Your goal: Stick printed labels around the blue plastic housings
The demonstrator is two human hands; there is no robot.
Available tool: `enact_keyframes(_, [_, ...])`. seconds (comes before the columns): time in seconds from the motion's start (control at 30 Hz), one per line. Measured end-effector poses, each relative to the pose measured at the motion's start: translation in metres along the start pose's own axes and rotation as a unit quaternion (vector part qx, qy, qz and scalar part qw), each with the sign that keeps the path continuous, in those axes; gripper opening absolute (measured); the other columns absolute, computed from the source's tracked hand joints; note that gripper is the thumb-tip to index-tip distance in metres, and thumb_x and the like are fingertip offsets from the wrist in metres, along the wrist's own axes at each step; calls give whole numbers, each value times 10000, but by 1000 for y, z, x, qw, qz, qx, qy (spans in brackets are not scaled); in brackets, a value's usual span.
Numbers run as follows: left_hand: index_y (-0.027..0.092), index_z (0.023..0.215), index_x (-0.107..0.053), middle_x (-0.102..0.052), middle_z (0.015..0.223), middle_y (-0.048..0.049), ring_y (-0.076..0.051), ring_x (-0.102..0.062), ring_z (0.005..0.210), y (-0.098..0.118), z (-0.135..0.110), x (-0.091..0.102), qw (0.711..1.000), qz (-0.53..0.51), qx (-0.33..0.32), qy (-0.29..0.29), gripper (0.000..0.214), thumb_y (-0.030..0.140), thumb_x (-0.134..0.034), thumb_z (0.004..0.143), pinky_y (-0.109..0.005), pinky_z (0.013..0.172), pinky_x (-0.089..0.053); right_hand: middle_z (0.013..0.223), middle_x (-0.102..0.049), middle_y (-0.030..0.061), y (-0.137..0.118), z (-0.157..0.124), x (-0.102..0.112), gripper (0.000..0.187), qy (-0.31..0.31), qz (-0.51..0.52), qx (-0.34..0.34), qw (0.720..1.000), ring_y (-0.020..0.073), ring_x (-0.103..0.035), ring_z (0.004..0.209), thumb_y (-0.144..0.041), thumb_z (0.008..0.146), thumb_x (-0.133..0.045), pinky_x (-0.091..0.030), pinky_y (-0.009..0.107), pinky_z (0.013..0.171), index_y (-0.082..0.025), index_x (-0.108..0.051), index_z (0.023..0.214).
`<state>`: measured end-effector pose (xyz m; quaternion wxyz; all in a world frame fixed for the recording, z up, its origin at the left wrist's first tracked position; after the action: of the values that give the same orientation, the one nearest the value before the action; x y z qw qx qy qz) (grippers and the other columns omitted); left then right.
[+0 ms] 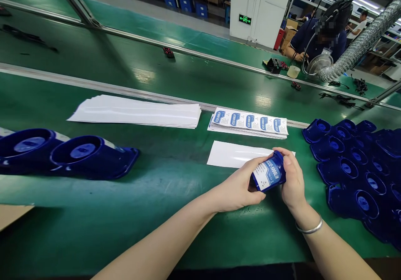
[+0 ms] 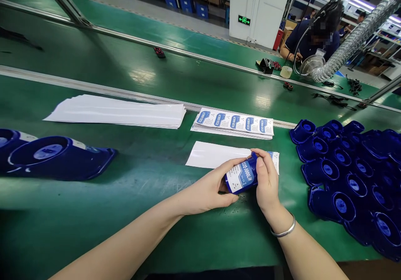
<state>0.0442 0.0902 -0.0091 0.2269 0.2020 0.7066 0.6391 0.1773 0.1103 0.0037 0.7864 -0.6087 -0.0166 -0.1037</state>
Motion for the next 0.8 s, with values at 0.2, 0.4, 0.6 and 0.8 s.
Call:
enact_keyframes(0.2, [242, 1489, -392, -496, 1424, -163, -307, -602, 1118, -2, 2, 0, 997, -75, 3, 18, 722, 284, -702, 839, -429, 835, -567, 1128, -646, 54, 2, 0, 1, 388, 4, -8, -13, 1000, 238, -586, 1021, -522, 995, -438, -444, 389, 885, -254, -650, 1180])
enact_keyframes(0.4, [257, 1512, -374, -417, 1526, -148, -329, -483, 1323, 1, 0, 0, 995, -103, -1, -16, 798, 199, -742, 806, -463, 1023, -488, 1140, -639, 58, -4, -1, 1, 396, 3, -12, 7, 1000, 243, -585, 1033, -526, 987, -444, -451, 397, 895, -249, -647, 1182])
enact_keyframes(0.6, [305, 1466, -449, -500, 1448, -112, -294, -570, 1206, 3, -1, -3, 982, -181, 27, -44, 832, 189, -830, 735, -413, 907, -556, 1126, -637, 67, -4, -2, 1, 389, 4, 3, 14, 1000, 247, -599, 1010, -500, 1000, -419, -478, 395, 860, -247, -625, 1213])
enact_keyframes(0.8, [171, 1148, -704, -682, 1086, -121, -252, -655, 924, -22, -1, 6, 937, -310, 145, 72, 418, 500, -659, 893, -368, 696, -579, 1194, -599, 96, -38, -15, -12, 390, -63, -8, 164, 984, 289, -564, 1096, -461, 982, -452, -445, 486, 965, -248, -574, 1285])
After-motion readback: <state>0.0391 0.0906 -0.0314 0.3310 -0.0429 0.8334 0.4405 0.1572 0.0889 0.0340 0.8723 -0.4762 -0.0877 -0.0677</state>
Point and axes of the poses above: each hand's wrist, its own z-axis towards the middle knuckle, its own x-axis out of the back of the hand, y = z × x, the point moved 10 cm from there along z, towards the middle knuckle
